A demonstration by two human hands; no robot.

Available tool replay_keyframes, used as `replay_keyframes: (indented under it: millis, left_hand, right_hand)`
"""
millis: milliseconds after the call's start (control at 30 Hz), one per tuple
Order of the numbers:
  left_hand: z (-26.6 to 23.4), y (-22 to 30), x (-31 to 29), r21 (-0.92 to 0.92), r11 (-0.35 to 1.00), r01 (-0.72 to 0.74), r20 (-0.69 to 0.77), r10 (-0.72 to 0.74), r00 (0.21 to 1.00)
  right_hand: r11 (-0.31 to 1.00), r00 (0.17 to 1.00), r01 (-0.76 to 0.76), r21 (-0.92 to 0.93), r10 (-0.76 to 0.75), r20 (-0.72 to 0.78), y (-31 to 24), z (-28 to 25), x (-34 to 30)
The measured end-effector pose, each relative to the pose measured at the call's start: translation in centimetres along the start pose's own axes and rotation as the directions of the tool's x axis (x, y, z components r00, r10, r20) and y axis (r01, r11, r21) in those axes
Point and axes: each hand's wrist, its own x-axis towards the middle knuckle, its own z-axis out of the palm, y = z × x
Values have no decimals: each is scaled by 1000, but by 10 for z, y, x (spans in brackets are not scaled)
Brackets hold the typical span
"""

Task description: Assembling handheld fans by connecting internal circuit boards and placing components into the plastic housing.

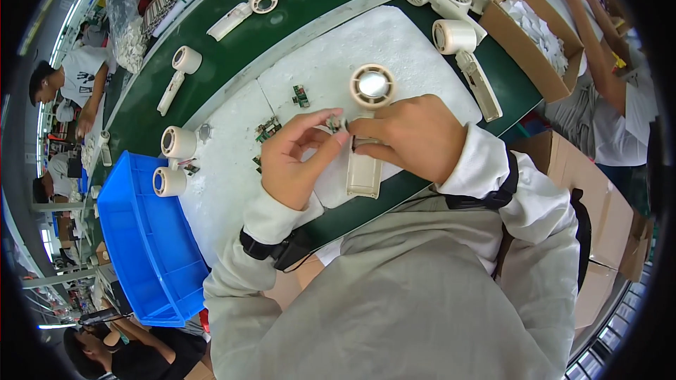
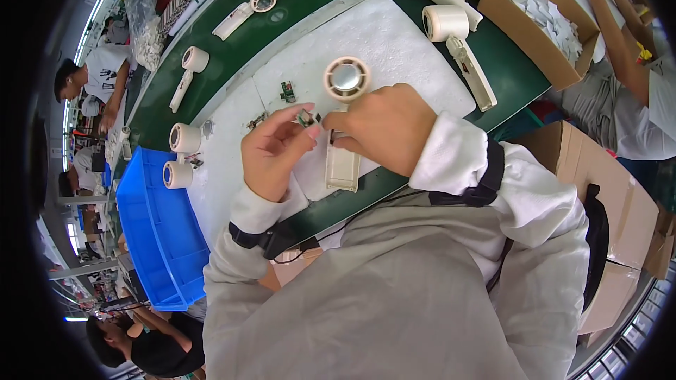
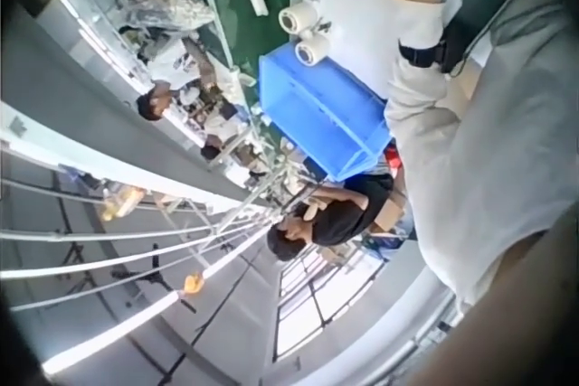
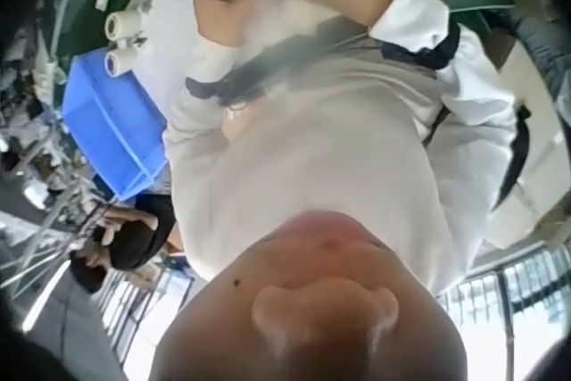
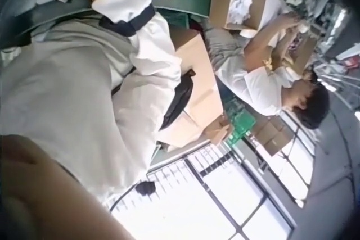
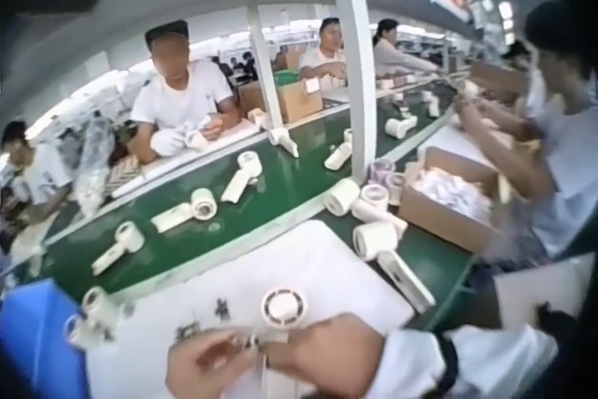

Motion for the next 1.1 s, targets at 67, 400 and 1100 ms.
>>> replay_keyframes:
  millis: [67,400,1100]
  left_hand:
    - [5,3,-1,41,999,-28,43,26,999]
    - [27,-3,17,192,968,-163,259,110,960]
    - [45,0,39,-160,963,216,388,-140,911]
  right_hand:
    - [999,999,-39,-21,39,-7,3,-5,-9]
    - [982,988,-79,171,99,-116,20,-15,-49]
    - [898,892,-143,416,300,-339,26,3,-50]
